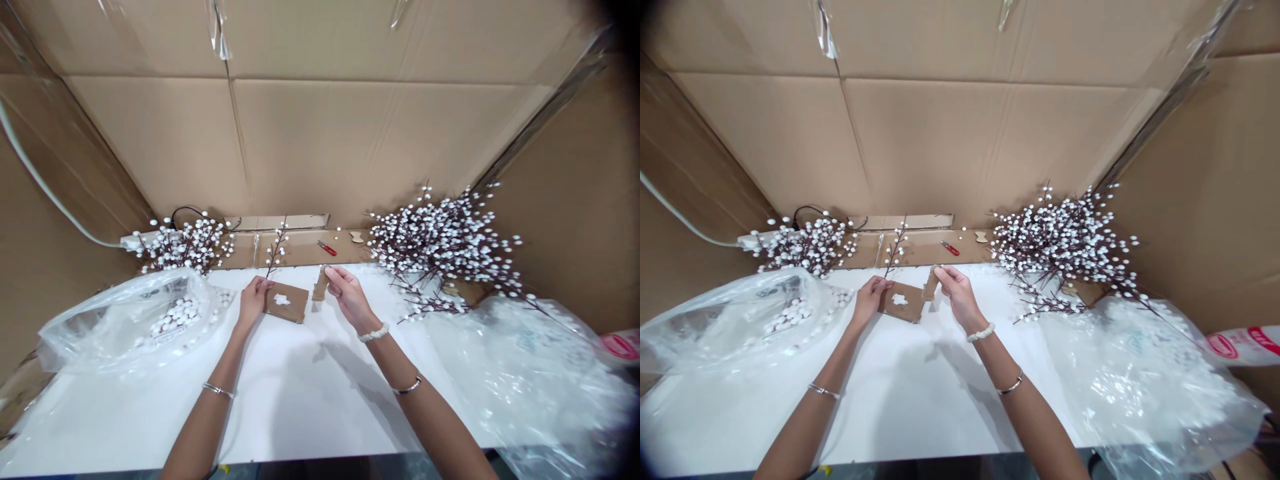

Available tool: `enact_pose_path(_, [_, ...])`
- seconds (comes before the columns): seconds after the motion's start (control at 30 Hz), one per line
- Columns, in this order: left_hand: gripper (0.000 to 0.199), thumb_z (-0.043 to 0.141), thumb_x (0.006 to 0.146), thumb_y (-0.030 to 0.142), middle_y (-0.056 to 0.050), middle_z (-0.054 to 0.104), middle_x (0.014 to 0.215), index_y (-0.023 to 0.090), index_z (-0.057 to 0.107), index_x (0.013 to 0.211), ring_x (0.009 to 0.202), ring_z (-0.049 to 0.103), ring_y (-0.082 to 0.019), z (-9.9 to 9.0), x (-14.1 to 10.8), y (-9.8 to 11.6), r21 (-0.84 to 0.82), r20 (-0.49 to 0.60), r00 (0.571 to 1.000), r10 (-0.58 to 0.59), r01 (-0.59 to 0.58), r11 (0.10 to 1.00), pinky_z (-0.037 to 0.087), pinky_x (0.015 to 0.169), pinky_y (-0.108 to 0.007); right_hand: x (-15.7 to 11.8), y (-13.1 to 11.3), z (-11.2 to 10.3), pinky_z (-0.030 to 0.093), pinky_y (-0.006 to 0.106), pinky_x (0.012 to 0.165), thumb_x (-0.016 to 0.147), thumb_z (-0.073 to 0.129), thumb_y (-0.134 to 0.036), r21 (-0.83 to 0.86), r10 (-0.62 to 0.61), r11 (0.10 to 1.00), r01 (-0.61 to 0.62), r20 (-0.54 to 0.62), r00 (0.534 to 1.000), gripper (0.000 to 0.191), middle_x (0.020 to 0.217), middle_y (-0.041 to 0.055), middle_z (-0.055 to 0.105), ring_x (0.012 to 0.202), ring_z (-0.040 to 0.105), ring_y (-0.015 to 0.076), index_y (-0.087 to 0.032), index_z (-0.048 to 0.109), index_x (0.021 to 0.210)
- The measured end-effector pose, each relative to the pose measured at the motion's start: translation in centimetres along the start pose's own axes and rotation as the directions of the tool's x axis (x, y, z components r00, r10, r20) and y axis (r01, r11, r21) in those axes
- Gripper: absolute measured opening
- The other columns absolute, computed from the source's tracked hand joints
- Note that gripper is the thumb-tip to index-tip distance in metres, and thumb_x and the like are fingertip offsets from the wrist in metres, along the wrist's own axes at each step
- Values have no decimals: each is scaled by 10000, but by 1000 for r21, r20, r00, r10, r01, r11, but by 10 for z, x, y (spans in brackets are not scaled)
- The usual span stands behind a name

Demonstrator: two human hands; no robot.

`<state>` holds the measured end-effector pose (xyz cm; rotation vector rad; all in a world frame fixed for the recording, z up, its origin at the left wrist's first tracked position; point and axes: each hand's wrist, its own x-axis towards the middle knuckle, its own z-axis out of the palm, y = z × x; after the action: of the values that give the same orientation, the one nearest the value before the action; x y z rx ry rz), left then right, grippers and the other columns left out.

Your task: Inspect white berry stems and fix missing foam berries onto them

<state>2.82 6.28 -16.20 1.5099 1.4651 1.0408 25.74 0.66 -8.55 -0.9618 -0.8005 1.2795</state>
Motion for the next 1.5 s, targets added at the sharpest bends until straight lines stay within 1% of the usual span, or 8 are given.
enact_pose_path(0.17, [243, 455, 887, 446, -51, 756, 997, 227, 552, 851, 992, 703, -218, 0, -1, -1, 0, 1, 1000, 12, -12, 1000, 470, 923, -331, -3, -5, 6, 282, 212, 477, 638, 790, -462, -56, -9, 998, 10, 25, 1000, 344, 726, -23, 592, 544, 376, 53, -177, 670, 788])
enact_pose_path(0.27, [240, 449, 891, 440, -56, 754, 1004, 225, 546, 846, 993, 703, -218, 0, 0, -1, 0, 1, 1000, 16, -16, 1000, 473, 923, -333, 0, -3, 3, 372, 219, 519, 742, 660, -548, -282, -50, 956, 78, 106, 993, 381, 776, 5, 612, 604, 478, 87, -183, 649, 850])
enact_pose_path(0.5, [231, 456, 889, 432, -58, 757, 986, 224, 551, 852, 990, 704, -220, 0, -1, 0, 5, -3, 1000, 21, -21, 1000, 468, 933, -339, 29, 29, -5, 419, 247, 602, 797, 607, -417, -688, 42, 711, 148, 252, 967, 270, 671, 19, 643, 600, 542, 121, -159, 673, 750])
enact_pose_path(0.7, [245, 455, 887, 439, -56, 756, 994, 225, 563, 840, 983, 704, -220, 0, -1, 0, 13, 0, 1000, 27, -27, 1000, 470, 924, -336, 45, 49, 2, 432, 290, 764, 815, 651, -330, -881, 79, 410, 237, 293, 953, 177, 830, 71, 708, 822, 627, 198, -181, 728, 871])
enact_pose_path(0.83, [237, 451, 891, 431, -52, 757, 992, 227, 561, 841, 980, 706, -219, 0, -1, -1, 15, 0, 1000, 24, -24, 1000, 469, 926, -338, 25, 42, 5, 377, 363, 927, 906, 541, -345, -923, -17, 247, 295, 300, 954, 255, 1123, 142, 650, 1091, 557, 257, -177, 681, 1038])
enact_pose_path(0.97, [236, 440, 897, 429, -50, 756, 994, 228, 555, 849, 978, 706, -213, 1, -1, -3, 4, 2, 1000, 25, -25, 1000, 477, 918, -331, -11, 35, 6, 398, 332, 842, 872, 591, -436, -927, 49, 108, 358, 365, 930, 253, 974, 77, 675, 931, 601, 222, -198, 659, 924])
enact_pose_path(1.07, [232, 450, 893, 429, -54, 756, 985, 228, 552, 839, 979, 704, -218, 1, -1, -4, 5, -3, 1000, 31, -31, 1000, 475, 923, -335, -30, 38, 8, 415, 338, 810, 817, 663, -443, -929, 151, -15, 370, 363, 919, 341, 1004, 89, 690, 916, 624, 235, -181, 630, 1032])
enact_pose_path(1.5, [230, 451, 901, 417, -57, 755, 983, 227, 563, 839, 989, 702, -223, 0, -3, 1, -3, -2, 1000, 24, -24, 1000, 470, 933, -349, -36, 56, 3, 427, 377, 860, 882, 608, -312, -923, 150, -20, 385, 378, 914, 210, 1125, 96, 695, 1046, 626, 262, -207, 646, 1060])
